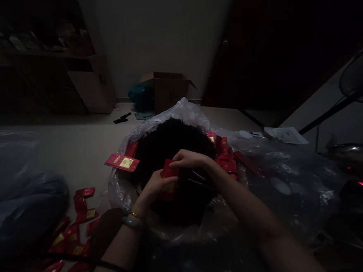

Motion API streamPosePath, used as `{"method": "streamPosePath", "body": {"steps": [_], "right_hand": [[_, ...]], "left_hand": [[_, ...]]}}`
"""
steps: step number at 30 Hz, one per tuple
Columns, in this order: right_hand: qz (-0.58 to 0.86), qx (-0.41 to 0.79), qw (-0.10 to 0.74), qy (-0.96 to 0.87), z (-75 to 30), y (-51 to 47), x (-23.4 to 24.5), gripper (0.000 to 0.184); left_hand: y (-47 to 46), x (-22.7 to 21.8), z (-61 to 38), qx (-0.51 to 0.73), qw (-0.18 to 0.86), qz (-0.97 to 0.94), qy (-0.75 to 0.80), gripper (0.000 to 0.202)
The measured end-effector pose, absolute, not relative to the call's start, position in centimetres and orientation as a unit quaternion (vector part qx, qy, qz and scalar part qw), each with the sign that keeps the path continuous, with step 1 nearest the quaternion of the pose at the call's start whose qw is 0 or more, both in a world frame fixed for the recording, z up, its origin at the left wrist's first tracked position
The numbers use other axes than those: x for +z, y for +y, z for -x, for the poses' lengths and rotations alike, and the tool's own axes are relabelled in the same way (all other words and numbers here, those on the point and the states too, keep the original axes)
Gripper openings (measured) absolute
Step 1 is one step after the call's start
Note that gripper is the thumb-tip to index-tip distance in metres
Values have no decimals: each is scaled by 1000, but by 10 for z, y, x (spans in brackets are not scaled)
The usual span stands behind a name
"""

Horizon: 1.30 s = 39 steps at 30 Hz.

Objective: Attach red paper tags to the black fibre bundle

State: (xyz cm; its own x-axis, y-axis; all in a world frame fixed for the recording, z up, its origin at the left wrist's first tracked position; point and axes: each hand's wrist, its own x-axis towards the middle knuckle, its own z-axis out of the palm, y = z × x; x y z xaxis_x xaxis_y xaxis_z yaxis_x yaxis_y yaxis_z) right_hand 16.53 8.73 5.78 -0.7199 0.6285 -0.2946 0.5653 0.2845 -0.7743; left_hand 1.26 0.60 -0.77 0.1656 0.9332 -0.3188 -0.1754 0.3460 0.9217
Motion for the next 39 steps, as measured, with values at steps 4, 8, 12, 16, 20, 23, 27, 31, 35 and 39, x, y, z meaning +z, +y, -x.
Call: {"method": "streamPosePath", "body": {"steps": [4, 8, 12, 16, 20, 23, 27, 31, 35, 39], "right_hand": [[375, 471, 38, -798, -164, 90, 52, 34], [370, 487, 98, -785, -161, 92, 39, 27], [383, 506, 138, -760, -157, 89, 29, 23], [380, 514, 117, -760, -156, 86, 28, 26], [403, 486, 150, -761, -152, 85, 25, 23], [428, 457, 227, -746, -147, 84, 20, 18], [438, 406, 319, -736, -144, 81, 13, 15], [425, 411, 375, -714, -141, 75, 2, 19], [439, 458, 418, -651, -140, 67, -6, 39], [431, 523, 402, -616, -145, 58, -5, 29]], "left_hand": [[7, -10, -12, 442, 671, -359, 475, 49], [10, -10, -10, 489, 652, -328, 477, 50], [11, -12, -11, 518, 618, -316, 500, 48], [11, -17, -12, 546, 582, -314, 515, 42], [14, -20, -11, 586, 551, -304, 510, 39], [15, -21, -10, 606, 526, -302, 514, 37], [15, -21, -12, 630, 473, -316, 529, 35], [15, -20, -14, 646, 425, -338, 536, 32], [14, -19, -14, 657, 399, -340, 542, 31], [11, -16, -15, 660, 410, -338, 532, 31]]}}
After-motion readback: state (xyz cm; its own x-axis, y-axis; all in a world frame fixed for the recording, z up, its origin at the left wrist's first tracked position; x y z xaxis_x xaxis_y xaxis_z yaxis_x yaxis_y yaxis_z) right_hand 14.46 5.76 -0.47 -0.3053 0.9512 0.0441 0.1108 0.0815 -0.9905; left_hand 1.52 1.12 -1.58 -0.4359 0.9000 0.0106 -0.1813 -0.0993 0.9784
